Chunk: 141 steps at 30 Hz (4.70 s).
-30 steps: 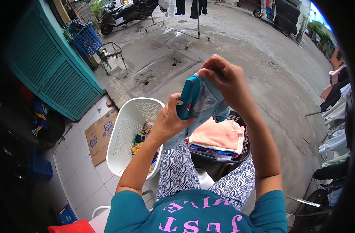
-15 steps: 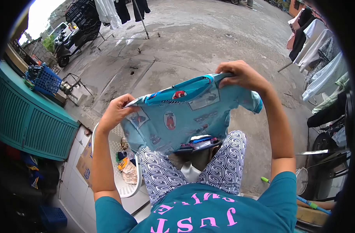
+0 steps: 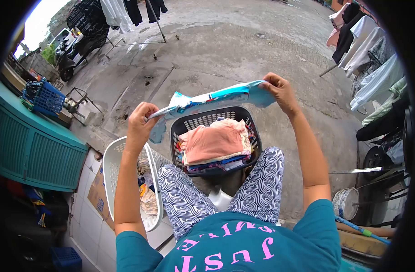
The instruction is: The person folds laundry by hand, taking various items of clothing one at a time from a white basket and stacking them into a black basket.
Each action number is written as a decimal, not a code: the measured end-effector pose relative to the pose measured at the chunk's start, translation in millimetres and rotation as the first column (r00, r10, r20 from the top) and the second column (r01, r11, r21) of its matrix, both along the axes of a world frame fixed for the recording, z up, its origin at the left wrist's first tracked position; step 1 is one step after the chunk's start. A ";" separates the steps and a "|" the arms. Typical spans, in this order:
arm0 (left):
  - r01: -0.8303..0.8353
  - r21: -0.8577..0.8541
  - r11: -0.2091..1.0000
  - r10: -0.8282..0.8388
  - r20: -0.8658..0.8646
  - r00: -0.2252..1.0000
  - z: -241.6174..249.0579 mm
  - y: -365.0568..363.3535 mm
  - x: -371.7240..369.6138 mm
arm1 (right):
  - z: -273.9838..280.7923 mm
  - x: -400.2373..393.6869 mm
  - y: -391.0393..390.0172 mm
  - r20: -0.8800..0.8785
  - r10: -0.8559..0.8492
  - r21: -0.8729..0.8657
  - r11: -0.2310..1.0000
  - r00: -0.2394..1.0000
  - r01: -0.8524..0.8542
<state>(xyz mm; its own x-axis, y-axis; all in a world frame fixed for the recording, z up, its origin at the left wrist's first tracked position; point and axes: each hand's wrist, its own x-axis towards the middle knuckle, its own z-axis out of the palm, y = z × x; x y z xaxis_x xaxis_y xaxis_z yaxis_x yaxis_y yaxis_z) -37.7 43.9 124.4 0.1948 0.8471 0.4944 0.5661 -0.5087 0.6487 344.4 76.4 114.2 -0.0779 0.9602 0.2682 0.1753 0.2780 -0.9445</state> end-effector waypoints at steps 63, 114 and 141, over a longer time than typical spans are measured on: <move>-0.838 -0.514 0.181 0.600 -0.618 0.509 -416.2 -196.9 -215.5 | -257.9 -196.2 -140.3 0.843 0.319 -0.172 0.923 0.433 -0.346; 0.007 0.349 0.937 -0.135 0.344 0.929 120.2 -34.5 25.7 | 224.5 -165.9 -10.9 0.118 0.532 0.204 0.813 0.839 -0.545; -0.081 -0.030 0.996 0.083 0.070 0.994 18.4 -2.9 75.4 | 50.6 -182.5 -3.1 0.290 0.355 0.000 0.928 0.889 -0.371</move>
<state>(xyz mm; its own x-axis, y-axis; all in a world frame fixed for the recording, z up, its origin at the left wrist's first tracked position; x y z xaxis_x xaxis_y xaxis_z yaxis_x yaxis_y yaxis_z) 37.7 41.0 142.8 0.0894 0.8721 0.4811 0.5571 -0.4442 0.7016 161.9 73.4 164.9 -0.4980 0.8350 0.2341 0.3068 0.4221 -0.8530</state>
